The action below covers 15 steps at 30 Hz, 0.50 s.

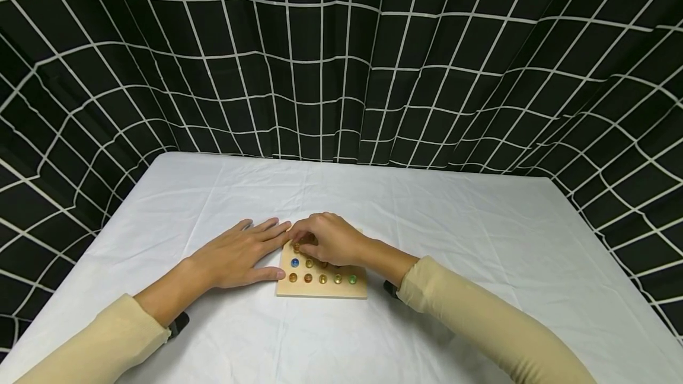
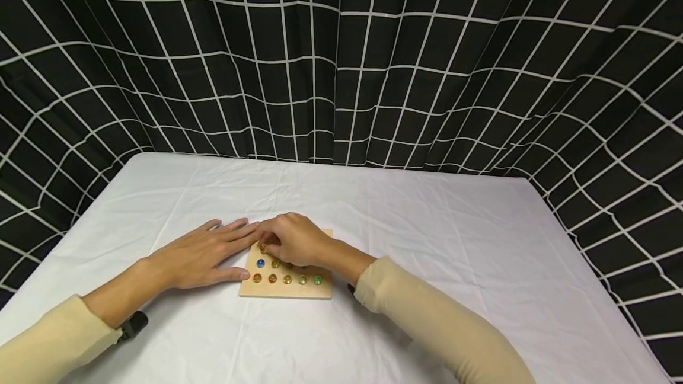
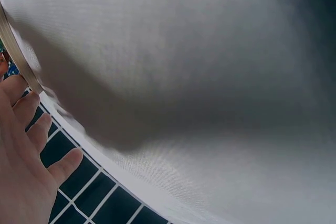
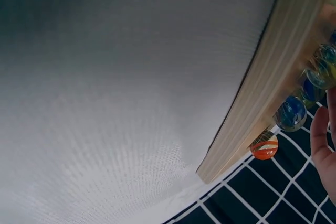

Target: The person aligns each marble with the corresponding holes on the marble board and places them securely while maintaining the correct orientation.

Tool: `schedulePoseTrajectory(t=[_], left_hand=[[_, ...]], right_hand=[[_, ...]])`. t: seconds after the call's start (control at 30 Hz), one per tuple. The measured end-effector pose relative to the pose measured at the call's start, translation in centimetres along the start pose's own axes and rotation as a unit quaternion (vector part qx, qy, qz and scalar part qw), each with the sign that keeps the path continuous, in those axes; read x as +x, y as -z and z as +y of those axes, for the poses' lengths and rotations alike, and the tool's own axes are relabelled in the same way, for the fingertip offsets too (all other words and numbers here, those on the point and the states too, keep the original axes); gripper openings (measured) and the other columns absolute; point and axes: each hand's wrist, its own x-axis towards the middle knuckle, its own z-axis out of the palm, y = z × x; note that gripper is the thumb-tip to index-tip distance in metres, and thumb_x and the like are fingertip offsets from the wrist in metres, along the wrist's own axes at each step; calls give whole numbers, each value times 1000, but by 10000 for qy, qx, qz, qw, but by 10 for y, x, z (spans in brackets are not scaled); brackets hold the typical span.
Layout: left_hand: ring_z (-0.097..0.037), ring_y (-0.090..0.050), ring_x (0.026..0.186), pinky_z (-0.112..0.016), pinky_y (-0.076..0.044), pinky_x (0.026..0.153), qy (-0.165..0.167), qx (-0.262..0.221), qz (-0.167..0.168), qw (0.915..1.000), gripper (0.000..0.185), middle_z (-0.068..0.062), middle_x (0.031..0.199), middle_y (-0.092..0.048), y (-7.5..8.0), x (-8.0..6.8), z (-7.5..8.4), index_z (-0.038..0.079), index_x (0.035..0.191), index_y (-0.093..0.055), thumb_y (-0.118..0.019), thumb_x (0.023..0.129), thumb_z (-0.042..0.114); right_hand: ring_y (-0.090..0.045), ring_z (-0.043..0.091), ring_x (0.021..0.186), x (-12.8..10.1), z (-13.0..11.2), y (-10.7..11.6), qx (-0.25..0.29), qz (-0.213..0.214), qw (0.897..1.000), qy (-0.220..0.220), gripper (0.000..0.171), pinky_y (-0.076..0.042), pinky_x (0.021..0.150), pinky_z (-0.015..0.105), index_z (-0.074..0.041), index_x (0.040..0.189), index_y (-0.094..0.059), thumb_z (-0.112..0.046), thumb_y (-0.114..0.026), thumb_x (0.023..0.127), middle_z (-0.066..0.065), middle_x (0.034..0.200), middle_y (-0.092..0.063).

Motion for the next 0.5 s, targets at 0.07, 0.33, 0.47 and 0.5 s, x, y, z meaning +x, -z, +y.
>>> schedulePoseTrajectory(t=[0.07, 0.33, 0.47, 0.5], left_hand=[[-26, -25, 149, -62, -25, 114, 1, -6, -3, 10000, 81, 1, 163, -26, 0, 0, 0, 20, 159, -26, -40, 96, 70], [-26, -24, 149, -62, -25, 113, -15, -40, -47, 10000, 81, 0, 163, -28, 1, 2, 1, 20, 159, -26, -41, 96, 69], [-26, -24, 149, -62, -26, 113, -13, -11, -27, 10000, 81, 0, 162, -29, 0, 3, 2, 20, 159, -27, -41, 96, 70], [-26, -24, 149, -62, -26, 113, -6, 1, -23, 10000, 81, 0, 162, -29, 0, 2, 2, 20, 159, -28, -41, 96, 70]], right_hand=[[-64, 5, 99, 0, 0, -1, -43, 9, 10000, -1, 27, -47, 99, 33, -14, 120, -71, -14, -72, 93, -8, 105, -73], [-65, 5, 95, -2, 1, 2, 5, 105, 9999, 14, 25, -49, 94, 31, -13, 117, -72, -12, -73, 92, -7, 102, -74], [-66, 11, 93, -11, 2, 15, 130, 371, 9992, 58, 22, -51, 89, 34, -11, 113, -73, -9, -74, 91, -3, 99, -74], [-67, 12, 94, -14, 2, 19, 132, 427, 9990, 62, 22, -52, 88, 34, -10, 112, -73, -9, -74, 91, -3, 100, -74]])
